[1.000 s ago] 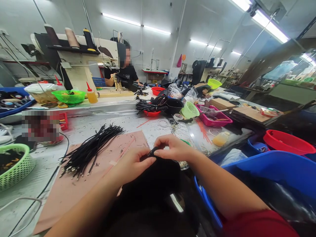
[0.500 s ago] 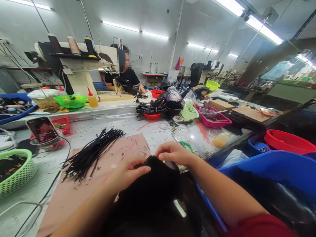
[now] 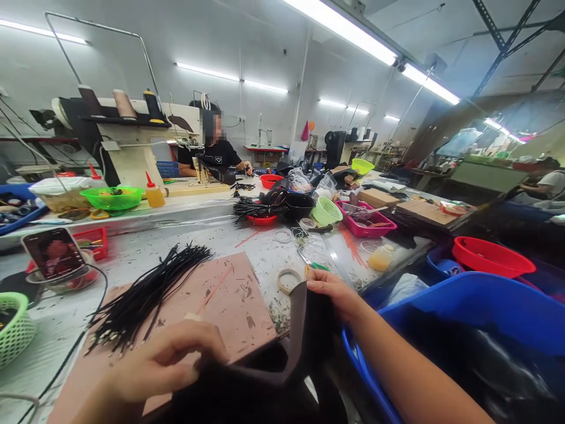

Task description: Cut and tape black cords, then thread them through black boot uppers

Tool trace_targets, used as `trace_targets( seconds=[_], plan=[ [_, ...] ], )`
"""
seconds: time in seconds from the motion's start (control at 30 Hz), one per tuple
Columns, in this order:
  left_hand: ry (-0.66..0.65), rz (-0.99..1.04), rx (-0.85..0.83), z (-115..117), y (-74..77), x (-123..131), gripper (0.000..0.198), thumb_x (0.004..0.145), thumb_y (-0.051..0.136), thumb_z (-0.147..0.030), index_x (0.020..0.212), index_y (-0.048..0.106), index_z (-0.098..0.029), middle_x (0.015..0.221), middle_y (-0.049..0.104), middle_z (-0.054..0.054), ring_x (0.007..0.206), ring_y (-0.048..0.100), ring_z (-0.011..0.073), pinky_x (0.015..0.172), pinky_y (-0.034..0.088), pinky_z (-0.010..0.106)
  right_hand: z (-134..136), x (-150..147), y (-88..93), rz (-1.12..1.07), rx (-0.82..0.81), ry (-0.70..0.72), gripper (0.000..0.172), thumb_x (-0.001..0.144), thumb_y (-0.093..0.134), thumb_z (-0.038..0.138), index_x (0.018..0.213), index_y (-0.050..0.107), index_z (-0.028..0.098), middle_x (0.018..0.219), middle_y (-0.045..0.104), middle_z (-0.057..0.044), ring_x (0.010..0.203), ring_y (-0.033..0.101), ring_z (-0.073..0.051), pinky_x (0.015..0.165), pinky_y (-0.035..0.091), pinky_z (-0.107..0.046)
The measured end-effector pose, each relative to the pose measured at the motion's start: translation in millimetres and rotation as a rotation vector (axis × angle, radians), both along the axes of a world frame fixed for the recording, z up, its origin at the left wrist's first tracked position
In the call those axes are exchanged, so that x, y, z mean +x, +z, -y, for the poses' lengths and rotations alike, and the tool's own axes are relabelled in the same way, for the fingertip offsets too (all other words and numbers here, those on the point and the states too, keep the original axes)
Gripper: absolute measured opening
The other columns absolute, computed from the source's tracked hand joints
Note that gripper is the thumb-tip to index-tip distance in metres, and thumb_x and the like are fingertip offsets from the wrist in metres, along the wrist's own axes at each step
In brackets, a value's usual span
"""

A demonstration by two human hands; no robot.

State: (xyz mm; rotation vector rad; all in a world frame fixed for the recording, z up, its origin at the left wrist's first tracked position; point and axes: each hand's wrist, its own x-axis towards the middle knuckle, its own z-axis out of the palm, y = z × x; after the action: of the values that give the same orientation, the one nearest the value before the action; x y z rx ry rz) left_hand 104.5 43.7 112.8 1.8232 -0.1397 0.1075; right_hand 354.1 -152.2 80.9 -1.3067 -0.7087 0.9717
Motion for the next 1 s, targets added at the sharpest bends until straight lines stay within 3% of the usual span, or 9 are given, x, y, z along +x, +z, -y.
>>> trace_targets(
  seconds=[0.07, 0.13, 0.2, 0.27, 0.4, 0.63, 0.8, 1.0],
  plan=[
    [-0.082, -0.038, -0.109, 2.5, 12.7, 4.3, 0.057, 0.07, 0.051, -0.065, 0.102, 0.068, -0.02, 0.089, 0.071, 0.011, 0.079, 0.064, 0.0271, 0.074, 0.05, 0.034, 4.7, -14.9, 29.2, 0.131, 0.092, -0.019, 0.037, 0.061, 0.069, 0.046, 0.06, 0.044, 0.019, 0.054, 0.045, 0.006, 0.05, 0.041, -0.009, 0.049, 0.033, -0.022],
    [-0.059, -0.102, -0.079, 10.9, 28.6, 13.6, 0.064, 0.069, 0.052, -0.066, 0.116, 0.06, -0.024, 0.109, 0.067, 0.011, 0.094, 0.063, 0.0297, 0.082, 0.049, 0.037, 7.7, -32.8, 56.9, 0.453, 0.159, -0.057, 0.026, 0.068, 0.066, 0.037, 0.062, 0.048, 0.019, 0.058, 0.049, 0.004, 0.054, 0.044, -0.01, 0.052, 0.035, -0.023],
    [0.049, -0.142, 0.078, 25.8, 44.9, 25.9, 0.056, 0.075, 0.057, -0.052, 0.125, 0.051, -0.028, 0.122, 0.06, 0.009, 0.102, 0.06, 0.027, 0.084, 0.049, 0.035, 8.0, -51.0, 77.3, 0.787, 0.263, -0.098, 0.018, 0.073, 0.063, 0.027, 0.064, 0.049, 0.02, 0.063, 0.056, 0.002, 0.059, 0.05, -0.011, 0.057, 0.04, -0.024],
    [0.152, -0.077, 0.196, 44.0, 57.6, 37.1, 0.048, 0.081, 0.053, -0.039, 0.127, 0.048, -0.027, 0.12, 0.061, 0.007, 0.098, 0.061, 0.0223, 0.083, 0.049, 0.031, 5.9, -65.7, 87.8, 0.991, 0.369, -0.09, 0.013, 0.076, 0.06, 0.021, 0.067, 0.05, 0.02, 0.067, 0.059, 0.0, 0.063, 0.054, -0.012, 0.06, 0.043, -0.025],
    [0.334, 0.116, 0.352, 71.0, 61.5, 44.8, 0.027, 0.084, 0.05, -0.028, 0.107, 0.063, -0.025, 0.094, 0.071, 0.001, 0.091, 0.063, 0.0189, 0.08, 0.048, 0.025, -1.1, -79.5, 86.7, 1.063, 0.421, -0.055, 0.006, 0.075, 0.055, 0.014, 0.075, 0.054, 0.02, 0.069, 0.061, 0.0, 0.062, 0.057, -0.012, 0.059, 0.046, -0.023],
    [0.525, 0.149, 0.22, 79.1, 38.0, 32.9, 0.028, 0.081, 0.05, -0.018, 0.101, 0.068, -0.025, 0.091, 0.073, 0.0, 0.082, 0.066, 0.0172, 0.076, 0.05, 0.023, -8.7, -90.7, 71.9, 1.151, 0.423, -0.176, 0.006, 0.072, 0.056, 0.014, 0.071, 0.057, 0.02, 0.063, 0.063, 0.0, 0.056, 0.058, -0.012, 0.054, 0.045, -0.023],
    [0.589, 0.173, 0.096, 82.3, 32.8, 33.3, 0.025, 0.077, 0.052, -0.019, 0.091, 0.072, -0.025, 0.082, 0.074, 0.001, 0.073, 0.067, 0.0182, 0.068, 0.052, 0.024, -10.7, -99.9, 69.0, 1.223, 0.372, -0.267, 0.007, 0.071, 0.054, 0.014, 0.07, 0.056, 0.02, 0.062, 0.063, 0.0, 0.057, 0.059, -0.013, 0.055, 0.045, -0.024],
    [0.668, 0.147, -0.005, 82.9, 24.2, 32.7, 0.022, 0.076, 0.056, -0.025, 0.09, 0.072, -0.023, 0.081, 0.074, 0.002, 0.074, 0.067, 0.0205, 0.069, 0.053, 0.027, -15.7, -104.0, 66.7, 1.241, 0.351, -0.332, 0.008, 0.069, 0.051, 0.013, 0.064, 0.051, 0.019, 0.056, 0.057, 0.002, 0.05, 0.052, -0.011, 0.05, 0.041, -0.021]
  ],
)
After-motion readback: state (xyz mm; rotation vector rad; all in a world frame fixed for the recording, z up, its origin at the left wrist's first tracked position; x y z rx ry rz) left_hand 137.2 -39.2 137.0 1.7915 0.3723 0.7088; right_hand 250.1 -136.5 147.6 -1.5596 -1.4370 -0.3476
